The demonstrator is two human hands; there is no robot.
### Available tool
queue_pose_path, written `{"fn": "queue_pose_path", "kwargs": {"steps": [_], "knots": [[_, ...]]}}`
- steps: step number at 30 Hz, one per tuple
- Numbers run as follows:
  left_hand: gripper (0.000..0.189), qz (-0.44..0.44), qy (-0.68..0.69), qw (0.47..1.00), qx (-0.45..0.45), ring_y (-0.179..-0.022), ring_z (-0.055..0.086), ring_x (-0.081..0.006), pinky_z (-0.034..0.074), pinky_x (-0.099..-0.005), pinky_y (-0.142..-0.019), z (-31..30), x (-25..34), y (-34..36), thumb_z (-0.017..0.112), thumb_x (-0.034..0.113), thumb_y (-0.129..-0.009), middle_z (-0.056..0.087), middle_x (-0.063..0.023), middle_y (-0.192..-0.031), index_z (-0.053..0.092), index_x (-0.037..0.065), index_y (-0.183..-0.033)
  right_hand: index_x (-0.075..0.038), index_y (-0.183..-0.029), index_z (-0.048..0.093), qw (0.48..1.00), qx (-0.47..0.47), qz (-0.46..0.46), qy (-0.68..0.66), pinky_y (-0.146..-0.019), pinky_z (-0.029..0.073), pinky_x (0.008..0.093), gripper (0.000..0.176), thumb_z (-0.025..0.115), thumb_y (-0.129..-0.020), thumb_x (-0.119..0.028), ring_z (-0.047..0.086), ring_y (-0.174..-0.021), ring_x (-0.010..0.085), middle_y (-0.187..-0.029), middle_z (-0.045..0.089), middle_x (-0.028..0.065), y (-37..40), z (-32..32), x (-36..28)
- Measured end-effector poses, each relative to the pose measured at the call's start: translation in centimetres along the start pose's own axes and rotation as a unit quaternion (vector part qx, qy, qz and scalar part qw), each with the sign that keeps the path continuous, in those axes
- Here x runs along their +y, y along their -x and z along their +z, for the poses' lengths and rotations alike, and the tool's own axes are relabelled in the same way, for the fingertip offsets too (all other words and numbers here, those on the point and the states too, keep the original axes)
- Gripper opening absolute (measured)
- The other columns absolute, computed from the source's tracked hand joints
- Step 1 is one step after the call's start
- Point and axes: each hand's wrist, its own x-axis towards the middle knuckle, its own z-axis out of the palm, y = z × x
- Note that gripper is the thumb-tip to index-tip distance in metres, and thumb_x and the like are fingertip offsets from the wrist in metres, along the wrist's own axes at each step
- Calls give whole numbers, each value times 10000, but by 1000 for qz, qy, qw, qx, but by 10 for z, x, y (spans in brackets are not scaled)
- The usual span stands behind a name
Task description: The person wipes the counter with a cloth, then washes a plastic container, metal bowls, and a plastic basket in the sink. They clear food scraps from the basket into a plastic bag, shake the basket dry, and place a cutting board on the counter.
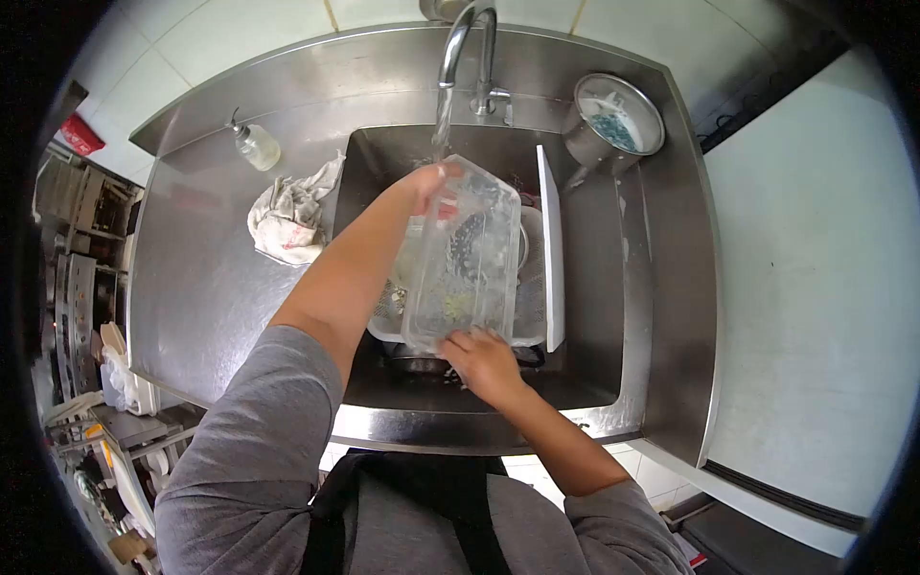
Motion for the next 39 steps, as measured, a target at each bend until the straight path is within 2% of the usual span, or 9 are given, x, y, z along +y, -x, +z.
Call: {"fn": "queue_pose_path", "kwargs": {"steps": [4, 10, 17, 18, 20, 27, 30, 32, 39], "knots": [[420, 68, -13, 996, 64, -954, 597, -265, 493, -406, -779, 5, 13, 17, 524, 342, -949, 520, -140, -1296, 503, 166, -1330, -117, -1067, 677, 994, -108, -7, 33, -854, 474, 451, 264, 666, -861, -282, 593, -1025, 277, -1051, 642, 94, -10, 5, 14], [279, 253, 56, 965, 39, -860, 572, -146, 473, -306, -709, -9, -1, -7, 430, 118, -975, 617, -52, -1017, 595, 108, -1201, -8, -1117, 639, 893, 110, 169, -403, -798, 491, 282, 264, 540, -962, -197, 618, -851, 136, -923, 666, 46, -153, -69, 55], [352, 257, -32, 951, 169, -949, 639, -266, 506, -389, -786, -33, -1, -1, 501, 282, -934, 657, -157, -1087, 591, 69, -1200, 38, -1068, 636, 809, 11, 197, -553, -778, 517, 273, 221, 519, -890, -19, 640, -851, 162, -953, 650, 115, -278, -73, 72], [404, 232, -218, 929, 188, -1060, 606, -305, 481, -409, -878, -31, 10, 28, 464, 325, -941, 627, -183, -1171, 585, 55, -1215, 25, -1082, 636, 801, -36, 186, -567, -838, 529, 302, 228, 531, -896, -55, 657, -913, 187, -1019, 653, 126, -285, -72, 84], [582, 189, -404, 873, 196, -1250, 506, -352, 389, -427, -1060, -34, 25, 63, 368, 470, -946, 543, -194, -1331, 557, 37, -1285, 16, -1094, 635, 815, -73, 218, -532, -850, 527, 309, 237, 541, -901, -85, 655, -941, 195, -1034, 654, 117, -288, -82, 84], [611, 86, -428, 863, 253, -1257, 510, -321, 395, -410, -1056, -31, 40, 69, 396, 533, -924, 529, -198, -1348, 589, 77, -1281, -15, -1102, 645, 872, -29, 271, -408, -821, 520, 302, 241, 534, -906, -100, 641, -920, 173, -1015, 659, 87, -282, -78, 91], [571, 112, -513, 821, 225, -1221, 543, -314, 431, -414, -1020, -25, 52, 66, 412, 496, -924, 570, -191, -1301, 625, 59, -1223, -8, -1078, 660, 881, 29, 224, -416, -770, 512, 279, 226, 515, -912, -56, 644, -853, 165, -921, 670, 73, -279, -74, 90], [490, 163, -662, 714, 161, -1164, 584, -312, 462, -415, -980, -20, 62, 67, 443, 424, -920, 612, -170, -1247, 641, 63, -1184, -1, -1077, 661, 871, 78, 182, -450, -754, 510, 268, 216, 519, -927, -63, 644, -840, 159, -895, 671, 66, -277, -82, 86], [305, 344, -514, 743, 256, -1013, 639, -334, 496, -440, -893, -2, 56, 54, 511, 277, -898, 656, -165, -1127, 665, 95, -1089, 29, -1107, 640, 845, 46, 138, -515, -868, 517, 284, 259, 578, -959, -174, 643, -958, 160, -1022, 672, 102, -266, -110, 81]]}}
